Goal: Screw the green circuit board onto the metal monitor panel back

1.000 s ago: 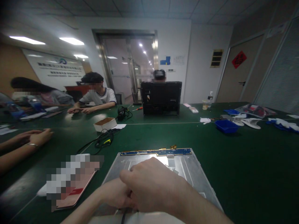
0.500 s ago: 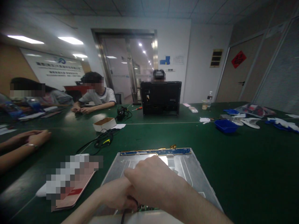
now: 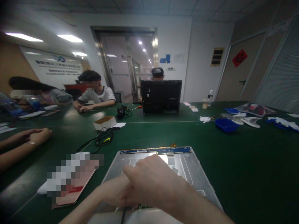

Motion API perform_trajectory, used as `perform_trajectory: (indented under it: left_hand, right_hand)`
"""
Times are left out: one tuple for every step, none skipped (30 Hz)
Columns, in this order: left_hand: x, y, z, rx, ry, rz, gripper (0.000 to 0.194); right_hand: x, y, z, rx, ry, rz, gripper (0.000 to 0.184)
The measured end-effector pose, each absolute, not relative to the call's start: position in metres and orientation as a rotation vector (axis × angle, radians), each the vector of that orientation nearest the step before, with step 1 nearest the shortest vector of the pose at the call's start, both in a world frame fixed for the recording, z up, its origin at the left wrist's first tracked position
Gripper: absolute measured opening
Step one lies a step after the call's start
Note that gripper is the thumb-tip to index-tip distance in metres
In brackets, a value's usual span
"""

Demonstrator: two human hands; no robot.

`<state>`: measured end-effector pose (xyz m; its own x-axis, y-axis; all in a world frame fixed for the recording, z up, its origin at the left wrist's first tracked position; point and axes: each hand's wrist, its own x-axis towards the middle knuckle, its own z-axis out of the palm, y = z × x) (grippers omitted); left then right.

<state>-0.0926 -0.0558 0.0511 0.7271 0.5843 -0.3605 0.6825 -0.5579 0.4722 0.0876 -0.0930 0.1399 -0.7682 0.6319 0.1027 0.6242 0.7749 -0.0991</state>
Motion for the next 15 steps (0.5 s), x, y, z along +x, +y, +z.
perform_trajectory:
  left_hand:
    - [-0.0921, -0.0556, 0.0523, 2.296, 0.938, -0.207, 0.009]
    - [-0.0917, -0.0555, 0.0533, 2.272, 0.938, -0.206, 0.007]
    - [-0.0913, -0.0555, 0.0541, 2.257, 0.945, -0.215, 0.006]
    - [-0.0910, -0.0555, 0.0544, 2.258, 0.954, -0.223, 0.005]
    - [-0.0909, -0.0554, 0.0542, 2.279, 0.960, -0.230, 0.006]
    - [-0.0909, -0.0553, 0.0535, 2.307, 0.965, -0.237, 0.007]
    - [-0.0910, -0.0551, 0.0524, 2.328, 0.976, -0.246, 0.009]
    - [-0.0913, -0.0548, 0.0511, 2.337, 0.992, -0.260, 0.012]
    - [-0.0916, -0.0546, 0.0497, 2.343, 1.012, -0.274, 0.014]
    - [-0.0920, -0.0544, 0.0482, 2.347, 1.034, -0.285, 0.017]
    - [-0.0924, -0.0544, 0.0470, 2.351, 1.048, -0.290, 0.019]
    - [-0.0928, -0.0545, 0.0462, 2.358, 1.056, -0.290, 0.020]
    - [-0.0931, -0.0548, 0.0458, 2.365, 1.057, -0.284, 0.020]
    - [-0.0933, -0.0553, 0.0459, 2.367, 1.050, -0.274, 0.020]
    - [-0.0934, -0.0559, 0.0466, 2.366, 1.040, -0.258, 0.020]
  right_hand:
    - [0.0867, -0.0928, 0.1387, -1.064, -2.826, 0.046, 0.016]
    - [0.0860, -0.0925, 0.1376, -1.093, -2.817, 0.009, 0.016]
    - [0.0858, -0.0922, 0.1366, -1.089, -2.813, -0.010, 0.016]
    - [0.0860, -0.0920, 0.1360, -1.057, -2.811, -0.013, 0.015]
    - [0.0867, -0.0918, 0.1358, -1.006, -2.813, -0.008, 0.014]
    - [0.0877, -0.0917, 0.1361, -0.954, -2.816, 0.005, 0.012]
    - [0.0890, -0.0917, 0.1369, -0.911, -2.820, 0.025, 0.011]
    - [0.0904, -0.0918, 0.1381, -0.875, -2.827, 0.053, 0.012]
    - [0.0917, -0.0921, 0.1395, -0.840, -2.839, 0.088, 0.014]
    - [0.0927, -0.0924, 0.1409, -0.808, -2.851, 0.120, 0.016]
    - [0.0934, -0.0927, 0.1419, -0.783, -2.860, 0.143, 0.018]
    - [0.0936, -0.0931, 0.1425, -0.768, -2.863, 0.150, 0.018]
    - [0.0933, -0.0935, 0.1424, -0.764, -2.860, 0.140, 0.018]
    - [0.0925, -0.0938, 0.1415, -0.774, -2.852, 0.118, 0.018]
    - [0.0911, -0.0940, 0.1400, -0.802, -2.836, 0.090, 0.018]
